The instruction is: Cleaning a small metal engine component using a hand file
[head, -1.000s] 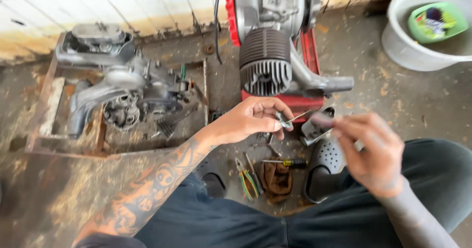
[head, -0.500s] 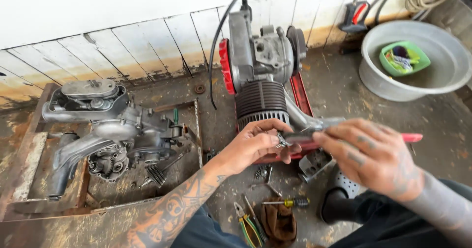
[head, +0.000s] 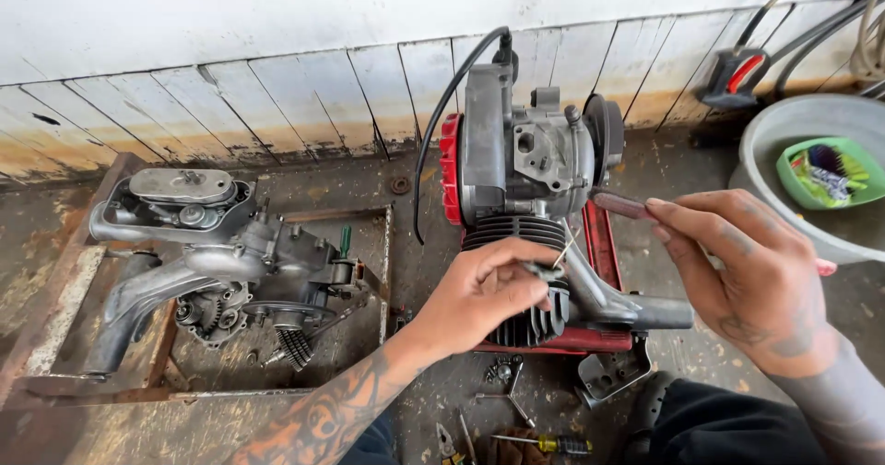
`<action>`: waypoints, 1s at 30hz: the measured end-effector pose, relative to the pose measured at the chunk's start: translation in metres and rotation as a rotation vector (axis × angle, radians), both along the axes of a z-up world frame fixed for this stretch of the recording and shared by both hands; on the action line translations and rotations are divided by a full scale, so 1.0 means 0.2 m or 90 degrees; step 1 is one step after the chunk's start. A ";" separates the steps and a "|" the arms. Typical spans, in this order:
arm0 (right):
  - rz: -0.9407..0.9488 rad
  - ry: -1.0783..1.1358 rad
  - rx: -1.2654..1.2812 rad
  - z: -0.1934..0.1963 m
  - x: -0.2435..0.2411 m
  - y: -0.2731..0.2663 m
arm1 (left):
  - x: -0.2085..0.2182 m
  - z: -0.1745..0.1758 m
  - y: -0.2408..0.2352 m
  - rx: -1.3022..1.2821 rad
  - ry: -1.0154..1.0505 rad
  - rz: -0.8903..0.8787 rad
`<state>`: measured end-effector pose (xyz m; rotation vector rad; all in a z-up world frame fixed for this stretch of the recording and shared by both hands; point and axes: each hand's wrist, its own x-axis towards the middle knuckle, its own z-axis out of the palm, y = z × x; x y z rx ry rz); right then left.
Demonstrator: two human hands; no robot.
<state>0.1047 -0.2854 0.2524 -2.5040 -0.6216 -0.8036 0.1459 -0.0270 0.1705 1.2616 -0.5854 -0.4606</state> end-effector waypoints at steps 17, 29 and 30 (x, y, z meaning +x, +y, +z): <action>0.159 -0.060 0.003 -0.12 -0.06 0.18 | -0.13 0.18 0.11 0.121 -0.329 0.252; 0.141 -0.117 -0.006 -0.13 0.00 0.16 | -0.06 0.15 0.07 0.115 -0.358 0.248; 0.149 -0.123 -0.055 -0.11 -0.01 0.19 | -0.07 0.15 0.06 0.120 -0.357 0.232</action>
